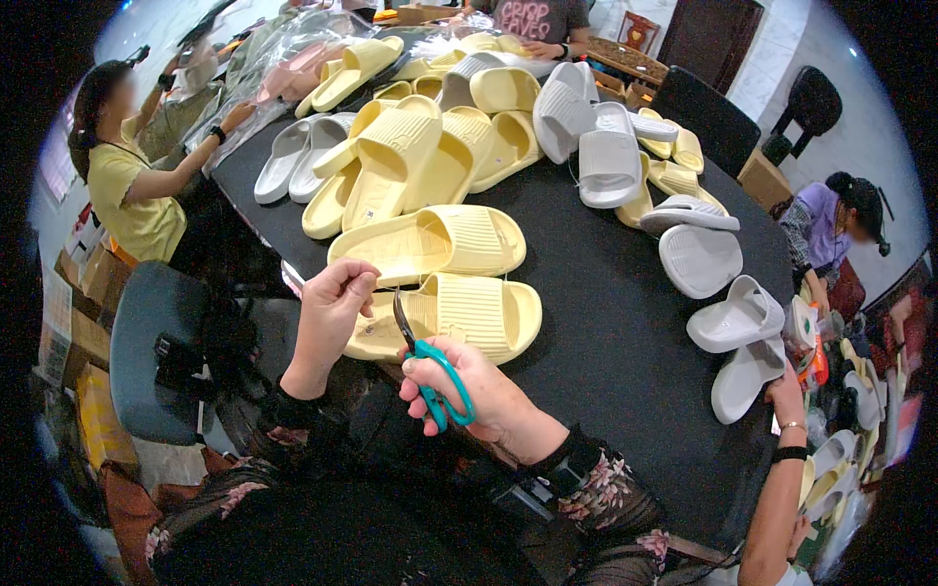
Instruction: Trimming excess material from rubber sandals using scissors.
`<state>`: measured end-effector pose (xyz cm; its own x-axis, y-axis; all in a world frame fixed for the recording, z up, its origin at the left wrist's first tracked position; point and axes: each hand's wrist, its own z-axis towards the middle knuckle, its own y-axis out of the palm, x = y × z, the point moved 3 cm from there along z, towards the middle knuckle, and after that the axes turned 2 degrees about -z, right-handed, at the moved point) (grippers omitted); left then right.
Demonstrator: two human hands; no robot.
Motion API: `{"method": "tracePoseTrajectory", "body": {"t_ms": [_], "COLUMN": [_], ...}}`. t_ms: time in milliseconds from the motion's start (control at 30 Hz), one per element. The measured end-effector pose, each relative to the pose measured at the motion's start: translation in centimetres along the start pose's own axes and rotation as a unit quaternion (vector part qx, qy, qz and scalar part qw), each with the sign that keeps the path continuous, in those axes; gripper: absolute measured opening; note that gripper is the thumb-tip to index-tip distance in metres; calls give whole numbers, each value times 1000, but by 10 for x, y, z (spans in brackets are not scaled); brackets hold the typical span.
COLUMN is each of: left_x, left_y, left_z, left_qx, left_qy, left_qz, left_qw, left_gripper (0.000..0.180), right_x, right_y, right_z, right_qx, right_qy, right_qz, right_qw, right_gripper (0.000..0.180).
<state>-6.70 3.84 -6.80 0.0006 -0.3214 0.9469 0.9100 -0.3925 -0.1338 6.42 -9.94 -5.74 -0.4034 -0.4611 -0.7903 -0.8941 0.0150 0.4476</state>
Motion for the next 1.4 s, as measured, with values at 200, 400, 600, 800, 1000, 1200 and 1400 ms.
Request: {"method": "tracePoseTrajectory", "body": {"t_ms": [200,400,600,800,1000,1200,1400], "left_x": [6,1,7,7,6,8,7], "left_y": [4,4,7,6,-1,-26,-101], "left_z": [0,2,1,2,3,5,1], "left_qx": [11,37,32,25,49,96,178], "left_qy": [-3,-1,-24,-12,-9,-4,34], "left_qz": [-42,-75,-77,-81,-89,-68,16], "left_qw": [999,996,996,996,995,993,983], "left_gripper": [15,15,17,16,16,15,21], "right_x": [0,1,1,0,-1,11,0], "right_y": [0,5,5,2,5,3,2], "right_z": [0,-2,-1,2,-3,-3,-2], "right_qx": [7,9,23,36,26,27,51], "right_qy": [1,6,-7,-20,-41,-34,-54], "right_qz": [-2,-15,-17,-33,-29,-76,-48], "right_qw": [1000,1000,1000,999,998,996,996], "right_gripper": [32,31,32,31,31,39,36]}}
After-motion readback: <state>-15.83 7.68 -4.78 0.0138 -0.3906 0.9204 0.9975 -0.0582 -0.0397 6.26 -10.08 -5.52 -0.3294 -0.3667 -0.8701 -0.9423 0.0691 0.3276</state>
